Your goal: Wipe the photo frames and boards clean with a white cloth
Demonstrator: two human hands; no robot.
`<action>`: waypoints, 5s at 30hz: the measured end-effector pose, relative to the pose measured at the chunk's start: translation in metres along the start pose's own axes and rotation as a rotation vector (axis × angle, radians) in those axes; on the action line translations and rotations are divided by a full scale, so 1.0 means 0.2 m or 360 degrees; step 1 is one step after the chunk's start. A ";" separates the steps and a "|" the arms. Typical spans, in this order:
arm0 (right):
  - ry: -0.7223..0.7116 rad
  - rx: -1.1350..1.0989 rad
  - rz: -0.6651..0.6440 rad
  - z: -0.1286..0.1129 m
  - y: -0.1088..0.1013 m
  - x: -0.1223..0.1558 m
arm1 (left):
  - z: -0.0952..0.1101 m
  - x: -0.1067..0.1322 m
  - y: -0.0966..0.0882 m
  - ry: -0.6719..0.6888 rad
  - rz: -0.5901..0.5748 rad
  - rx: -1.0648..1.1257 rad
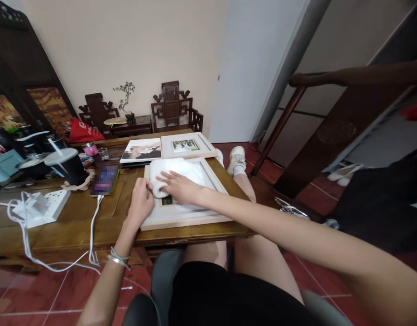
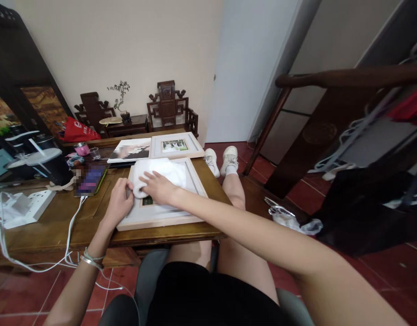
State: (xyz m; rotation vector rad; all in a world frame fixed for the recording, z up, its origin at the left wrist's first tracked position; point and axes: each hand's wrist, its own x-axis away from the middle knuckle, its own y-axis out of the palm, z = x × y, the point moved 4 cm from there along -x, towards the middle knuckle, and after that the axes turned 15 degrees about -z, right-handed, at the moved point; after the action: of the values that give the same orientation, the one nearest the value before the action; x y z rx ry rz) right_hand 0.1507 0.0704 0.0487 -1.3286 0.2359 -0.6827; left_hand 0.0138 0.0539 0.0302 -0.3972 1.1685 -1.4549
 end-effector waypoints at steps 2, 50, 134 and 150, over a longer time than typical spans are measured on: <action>0.0069 0.0022 0.0014 0.05 -0.01 -0.11 | 0.00 0.00 -0.01 0.0001 0.0021 -0.0049; 0.0070 -0.0573 -0.0297 0.17 0.04 0.63 | -0.01 0.01 0.02 -0.0034 -0.0109 0.0160; -0.0117 -0.0928 -0.0265 0.26 0.17 0.62 | 0.01 0.01 0.03 -0.0450 -0.0237 0.0239; -0.0073 -0.0849 -0.0245 0.22 0.17 0.57 | -0.02 0.03 0.06 -0.0384 -0.0129 0.0357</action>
State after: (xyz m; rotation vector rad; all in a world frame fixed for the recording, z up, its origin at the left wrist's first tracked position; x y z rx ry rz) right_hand 0.2749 0.0434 0.0518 -1.8851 0.2930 -0.7464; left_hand 0.0157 0.0531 0.0165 -0.4538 0.7957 -1.5422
